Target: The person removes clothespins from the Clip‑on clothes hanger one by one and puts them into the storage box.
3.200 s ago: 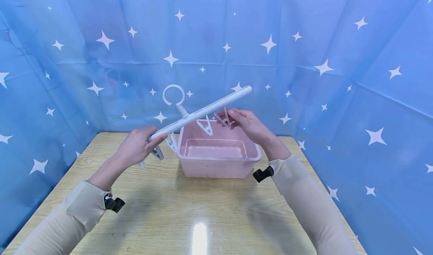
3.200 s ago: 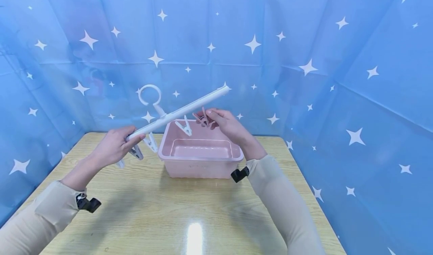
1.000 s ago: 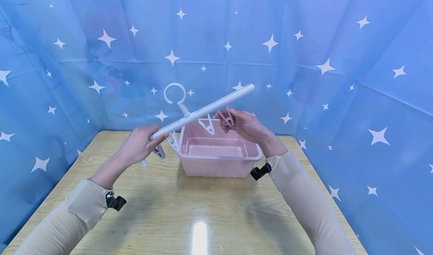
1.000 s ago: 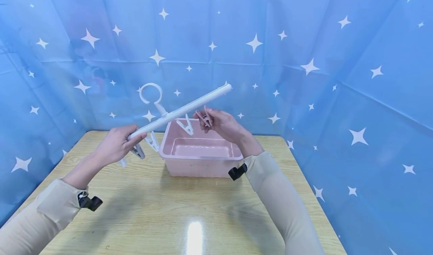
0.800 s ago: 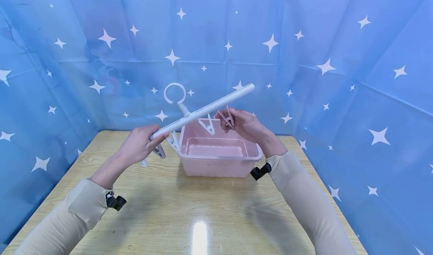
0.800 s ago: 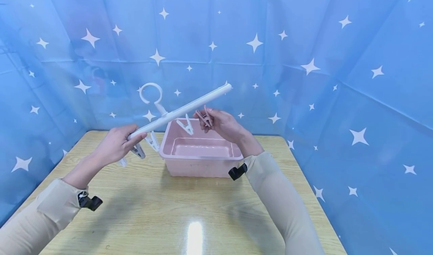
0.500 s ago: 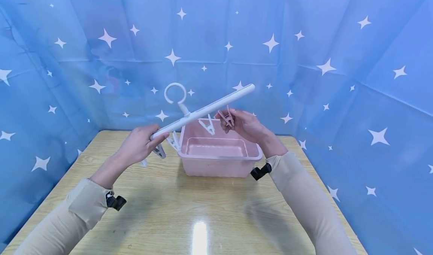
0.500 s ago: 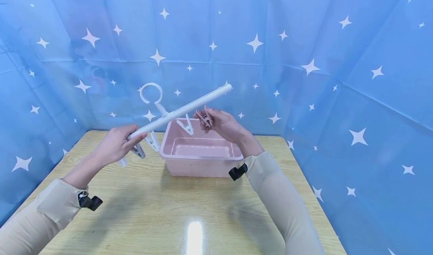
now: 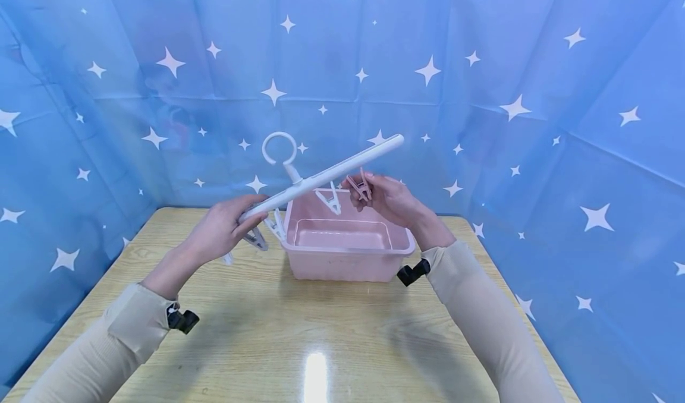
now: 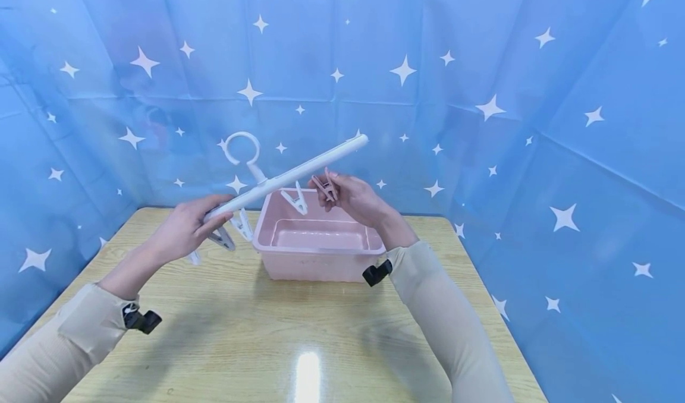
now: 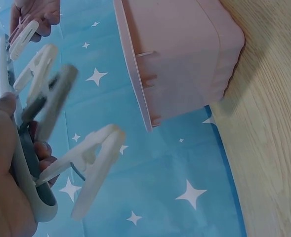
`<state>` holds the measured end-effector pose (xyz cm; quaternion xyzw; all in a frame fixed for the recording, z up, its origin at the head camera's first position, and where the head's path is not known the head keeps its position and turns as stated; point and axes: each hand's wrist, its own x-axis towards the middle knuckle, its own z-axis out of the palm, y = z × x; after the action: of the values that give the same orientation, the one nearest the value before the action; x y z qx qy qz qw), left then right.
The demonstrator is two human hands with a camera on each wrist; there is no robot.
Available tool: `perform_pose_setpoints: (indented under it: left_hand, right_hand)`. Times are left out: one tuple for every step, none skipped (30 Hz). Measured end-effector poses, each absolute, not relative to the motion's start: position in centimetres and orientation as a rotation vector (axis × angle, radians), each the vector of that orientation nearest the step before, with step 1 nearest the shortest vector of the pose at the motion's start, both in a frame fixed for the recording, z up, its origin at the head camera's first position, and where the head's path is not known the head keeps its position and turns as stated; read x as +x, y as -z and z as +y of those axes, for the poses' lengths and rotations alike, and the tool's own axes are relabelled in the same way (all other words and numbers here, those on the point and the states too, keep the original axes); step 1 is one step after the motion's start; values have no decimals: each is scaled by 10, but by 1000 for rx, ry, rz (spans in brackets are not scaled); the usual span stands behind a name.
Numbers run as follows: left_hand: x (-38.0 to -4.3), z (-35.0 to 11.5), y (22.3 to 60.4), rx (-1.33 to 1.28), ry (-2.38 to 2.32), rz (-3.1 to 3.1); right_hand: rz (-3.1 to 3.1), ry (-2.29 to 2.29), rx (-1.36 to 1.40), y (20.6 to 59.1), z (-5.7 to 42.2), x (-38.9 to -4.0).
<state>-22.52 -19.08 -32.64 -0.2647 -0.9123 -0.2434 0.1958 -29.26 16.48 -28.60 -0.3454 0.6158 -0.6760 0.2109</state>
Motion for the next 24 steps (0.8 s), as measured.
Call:
perform_pose_setpoints:
  left_hand:
    - [-225, -191, 327, -755, 671, -2549]
    - [-224, -191, 327, -767, 662, -2543]
    - [-224, -191, 327, -774, 653, -2537]
    - [-224, -191, 327, -776, 647, -2532]
    - [-224, -191, 327, -777, 647, -2528]
    - [-224, -191, 327, -777, 648, -2524]
    - [-224, -191, 327, -778, 648, -2517]
    - [-224, -191, 327, -777, 647, -2511]
    - [-224, -190, 326, -777, 645, -2504]
    - [-224, -190, 326, -775, 642, -2499]
    - [-224, -190, 326, -772, 639, -2495]
    - [-224, -190, 326, -771, 634, -2491]
    - [-224, -190, 326, -768, 629, -2489]
    - [-224, -190, 326, -766, 628, -2489]
    - [-224, -190, 326, -766, 627, -2489]
    - [-224, -191, 326, -766, 625, -2489]
    - [-224, -191, 326, -766, 625, -2490]
    - [-224, -190, 326, -768, 624, -2490]
    - [-224, -190, 327, -768, 623, -2490]
    - [-225, -190, 327, -768, 621, -2490]
    - [-225, -191, 327, -769, 619, -2491]
    - [-225, -191, 327, -769, 618, -2492]
    - [-225, -191, 327, -770, 620, -2495]
    - [-224, -191, 327, -771, 623, -2499]
  right_hand:
    - [1709, 1881, -961, 286, 165, -292]
    - [1705, 1883, -963, 286, 165, -292]
    - [1705, 1883, -964, 286, 165, -292]
    - [1703, 1886, -965, 286, 165, -292]
    - [1702, 1887, -965, 286, 166, -292]
    - [1702, 1889, -966, 286, 166, -292]
    - [1704, 1890, -965, 286, 166, -292]
    - [1705, 1892, -963, 286, 166, -292]
    - [1705, 1893, -962, 286, 166, -292]
    - [1705, 1892, -963, 286, 166, -293]
    - [1704, 1890, -964, 285, 166, -293]
    - [1704, 1888, -965, 285, 166, -293]
    - [1702, 1885, -967, 285, 166, -293]
    - [1701, 1885, -966, 285, 166, -293]
    - [1702, 1883, -965, 285, 166, -293]
    - [1704, 1884, -960, 285, 166, -292]
    - [1706, 1884, -956, 285, 166, -292]
    - [1708, 1887, -952, 285, 167, -292]
    - [1710, 1889, -949, 285, 167, -292]
    - [1712, 1894, -943, 285, 167, -291]
    - [1715, 1894, -939, 285, 167, -291]
    - [1717, 1897, -935, 285, 167, -291]
    - [1721, 1898, -932, 285, 167, -291]
    - [1725, 1898, -930, 285, 167, -291]
